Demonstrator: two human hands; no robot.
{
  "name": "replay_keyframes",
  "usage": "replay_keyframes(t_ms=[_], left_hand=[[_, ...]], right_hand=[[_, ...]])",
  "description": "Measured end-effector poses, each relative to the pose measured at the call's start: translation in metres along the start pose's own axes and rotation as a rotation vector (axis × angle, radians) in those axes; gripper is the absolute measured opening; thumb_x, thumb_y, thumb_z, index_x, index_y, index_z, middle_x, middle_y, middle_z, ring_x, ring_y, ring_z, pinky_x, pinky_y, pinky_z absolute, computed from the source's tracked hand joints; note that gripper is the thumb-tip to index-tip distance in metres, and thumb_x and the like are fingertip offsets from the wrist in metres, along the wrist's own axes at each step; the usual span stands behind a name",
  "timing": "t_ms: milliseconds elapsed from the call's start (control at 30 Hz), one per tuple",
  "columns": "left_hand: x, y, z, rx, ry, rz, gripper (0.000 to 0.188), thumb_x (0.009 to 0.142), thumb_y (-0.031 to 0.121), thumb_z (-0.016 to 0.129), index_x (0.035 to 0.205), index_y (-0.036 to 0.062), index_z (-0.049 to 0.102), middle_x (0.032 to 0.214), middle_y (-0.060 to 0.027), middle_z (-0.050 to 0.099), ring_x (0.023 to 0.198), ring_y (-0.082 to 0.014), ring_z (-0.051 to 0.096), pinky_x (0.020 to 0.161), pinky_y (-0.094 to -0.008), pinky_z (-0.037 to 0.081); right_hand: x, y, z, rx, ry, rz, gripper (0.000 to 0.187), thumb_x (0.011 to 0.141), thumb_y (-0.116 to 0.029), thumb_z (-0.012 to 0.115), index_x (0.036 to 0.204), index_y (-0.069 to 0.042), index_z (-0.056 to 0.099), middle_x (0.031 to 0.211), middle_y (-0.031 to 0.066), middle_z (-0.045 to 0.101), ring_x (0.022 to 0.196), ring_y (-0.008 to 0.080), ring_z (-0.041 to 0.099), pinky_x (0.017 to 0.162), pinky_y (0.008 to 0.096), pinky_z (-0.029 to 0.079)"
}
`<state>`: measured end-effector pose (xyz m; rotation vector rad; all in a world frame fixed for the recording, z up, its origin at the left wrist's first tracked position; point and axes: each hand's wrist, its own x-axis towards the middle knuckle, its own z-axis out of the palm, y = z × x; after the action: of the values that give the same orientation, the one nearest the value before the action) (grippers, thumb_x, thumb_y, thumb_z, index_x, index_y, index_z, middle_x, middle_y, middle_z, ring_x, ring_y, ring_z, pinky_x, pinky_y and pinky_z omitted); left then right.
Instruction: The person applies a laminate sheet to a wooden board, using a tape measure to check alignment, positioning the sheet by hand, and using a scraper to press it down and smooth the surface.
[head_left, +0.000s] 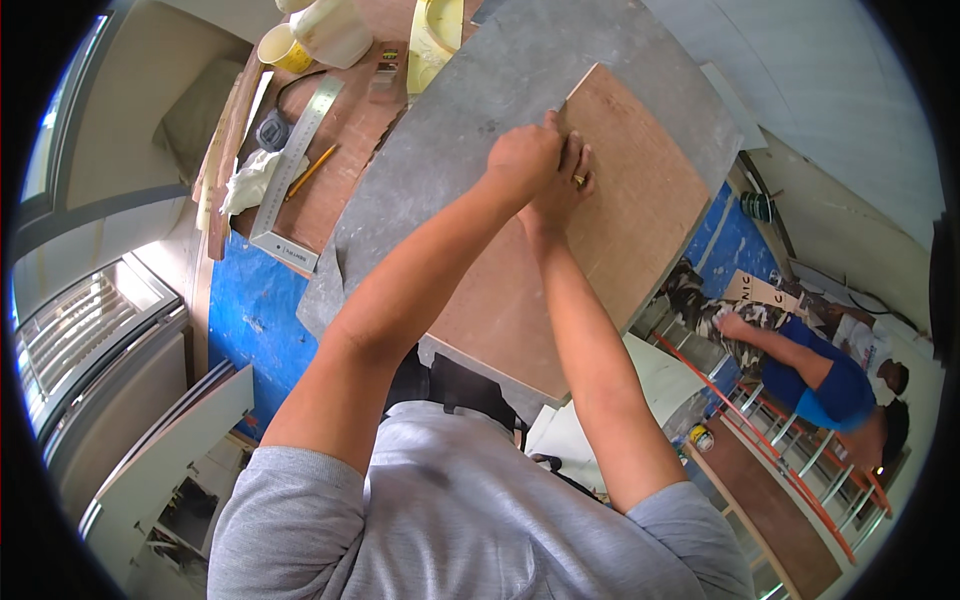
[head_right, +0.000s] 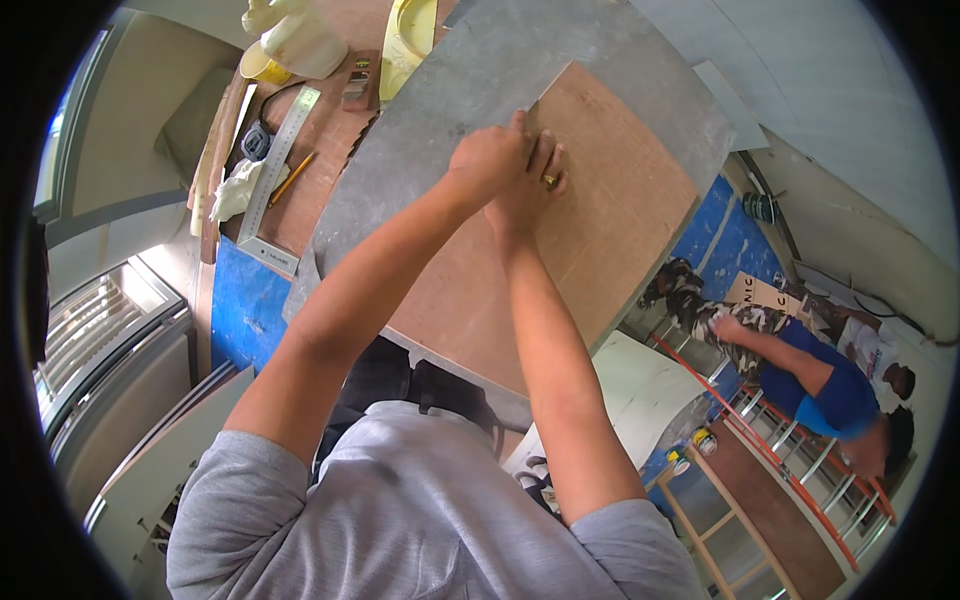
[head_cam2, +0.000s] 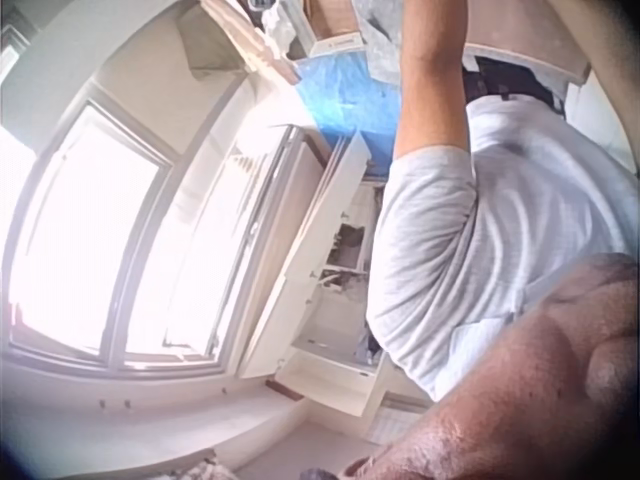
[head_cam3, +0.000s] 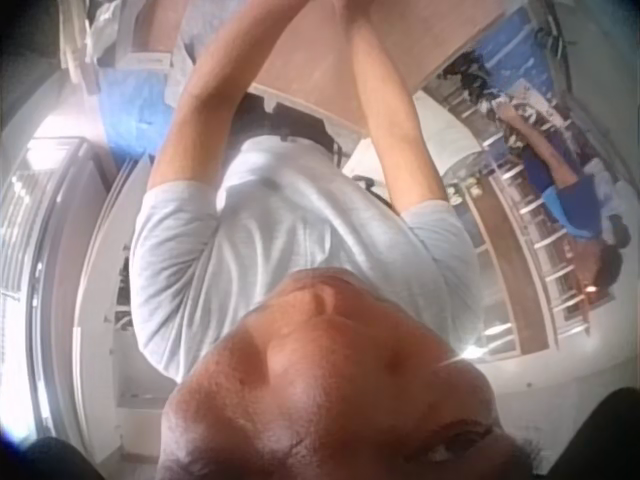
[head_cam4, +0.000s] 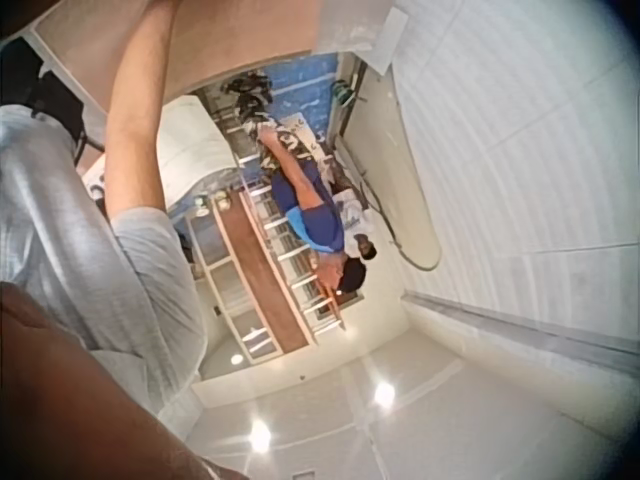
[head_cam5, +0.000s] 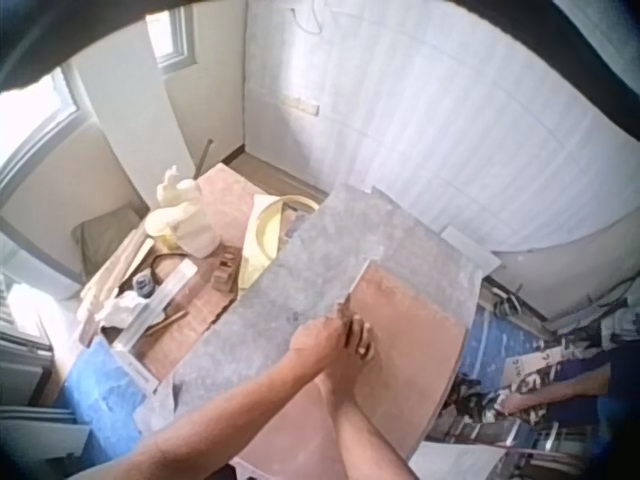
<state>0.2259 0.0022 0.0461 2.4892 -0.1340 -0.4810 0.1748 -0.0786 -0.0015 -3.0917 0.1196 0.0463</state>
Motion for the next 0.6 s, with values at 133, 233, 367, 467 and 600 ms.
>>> replay_keyframes(t_ms=[133,233,367,467,600], left_hand=[[-0.006,-0.001,-0.001,0.017,-0.012,0.003,0.047,0.101,0.026,0.043,0.140,0.0000,0.042,0.096,-0.0228,0.071,0.089,-0.0408,0.070,0.077,-0.0492,0.056],[-0.011,-0.001,-0.003,0.016,0.001,0.008,0.048,0.099,0.023,0.045,0.141,-0.0002,0.041,0.096,-0.0233,0.071,0.089,-0.0407,0.070,0.077,-0.0489,0.056],[-0.017,-0.005,-0.001,0.021,0.017,0.010,0.049,0.096,0.018,0.047,0.141,-0.0005,0.041,0.095,-0.0238,0.070,0.088,-0.0403,0.070,0.076,-0.0486,0.057],[-0.023,-0.009,-0.001,0.028,0.030,0.025,0.048,0.095,0.016,0.048,0.140,-0.0005,0.041,0.094,-0.0238,0.070,0.087,-0.0400,0.070,0.074,-0.0485,0.057],[-0.034,-0.009,-0.004,0.033,-0.004,0.020,0.045,0.095,0.015,0.050,0.137,-0.0002,0.043,0.092,-0.0232,0.070,0.085,-0.0398,0.071,0.071,-0.0489,0.057]], right_hand=[[0.000,0.003,0.009,-0.001,0.105,-0.030,0.072,0.091,-0.047,0.057,0.150,-0.016,0.031,0.158,0.0123,0.028,0.148,0.0365,0.020,0.110,0.0607,0.025],[0.000,0.005,0.014,0.018,0.116,-0.023,0.070,0.091,-0.046,0.057,0.149,-0.015,0.034,0.157,0.0125,0.031,0.148,0.0367,0.023,0.109,0.0611,0.026],[-0.001,0.005,0.020,-0.026,0.166,-0.041,0.067,0.091,-0.046,0.056,0.147,-0.015,0.037,0.157,0.0120,0.032,0.147,0.0364,0.026,0.107,0.0605,0.028],[0.001,0.006,0.024,-0.053,0.215,-0.058,0.063,0.092,-0.046,0.054,0.145,-0.015,0.040,0.156,0.0116,0.035,0.145,0.0358,0.029,0.105,0.0597,0.030],[0.006,0.013,0.046,-0.048,0.321,-0.047,0.055,0.093,-0.044,0.053,0.143,-0.022,0.043,0.152,0.0093,0.039,0.144,0.0341,0.032,0.102,0.0597,0.030]])
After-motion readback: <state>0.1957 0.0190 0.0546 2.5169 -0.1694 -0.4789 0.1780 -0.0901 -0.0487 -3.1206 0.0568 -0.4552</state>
